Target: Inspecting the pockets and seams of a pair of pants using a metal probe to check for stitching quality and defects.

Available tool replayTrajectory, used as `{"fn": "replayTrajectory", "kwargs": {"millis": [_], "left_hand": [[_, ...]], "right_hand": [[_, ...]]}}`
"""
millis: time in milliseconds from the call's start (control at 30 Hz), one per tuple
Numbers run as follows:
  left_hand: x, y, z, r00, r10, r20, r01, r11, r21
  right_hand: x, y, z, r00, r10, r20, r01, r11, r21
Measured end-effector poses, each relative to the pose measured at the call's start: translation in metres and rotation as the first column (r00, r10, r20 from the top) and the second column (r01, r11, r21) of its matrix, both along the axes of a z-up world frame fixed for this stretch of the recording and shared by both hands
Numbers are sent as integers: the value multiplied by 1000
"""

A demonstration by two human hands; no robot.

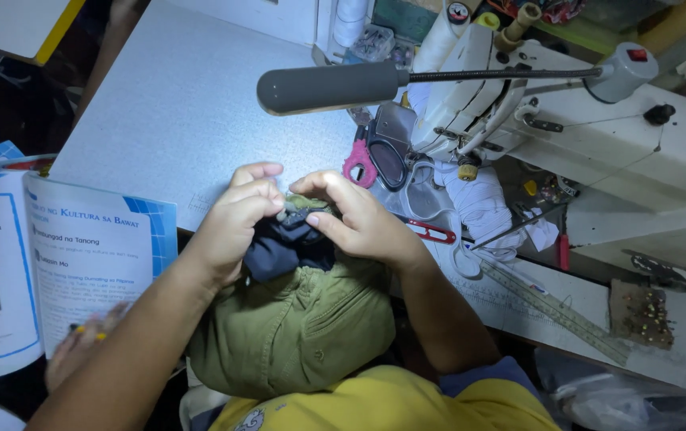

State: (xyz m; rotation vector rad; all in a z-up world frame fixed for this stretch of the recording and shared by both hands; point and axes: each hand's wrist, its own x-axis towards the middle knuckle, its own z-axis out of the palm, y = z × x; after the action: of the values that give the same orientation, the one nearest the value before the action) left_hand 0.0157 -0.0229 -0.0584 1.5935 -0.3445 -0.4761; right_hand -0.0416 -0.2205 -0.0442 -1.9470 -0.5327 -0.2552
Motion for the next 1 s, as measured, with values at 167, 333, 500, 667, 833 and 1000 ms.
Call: {"fn": "replayTrajectory", "kwargs": {"millis": [167, 333, 500, 667, 833, 1000], "left_hand": [[-25, 10, 18, 959, 86, -271, -157, 954, -256], [-33, 15, 26, 931, 158, -329, -251, 932, -262], [-32, 15, 3, 921, 220, -322, -318, 902, -293], [-34, 15, 6, 865, 226, -449, -393, 860, -324], [-30, 23, 7, 919, 177, -353, -290, 909, -299], [-20, 34, 1, 964, 155, -218, -193, 967, -167]], "right_hand": [[8, -4, -27, 887, -88, 453, 199, 959, -203], [7, 8, -35, 817, -83, 570, 241, 948, -208], [13, 12, -37, 842, -52, 537, 158, 975, -154], [22, 7, -51, 868, 41, 494, 34, 989, -141], [18, 11, -41, 901, 34, 432, 12, 995, -104], [12, 21, -31, 914, 18, 406, 26, 994, -102]]}}
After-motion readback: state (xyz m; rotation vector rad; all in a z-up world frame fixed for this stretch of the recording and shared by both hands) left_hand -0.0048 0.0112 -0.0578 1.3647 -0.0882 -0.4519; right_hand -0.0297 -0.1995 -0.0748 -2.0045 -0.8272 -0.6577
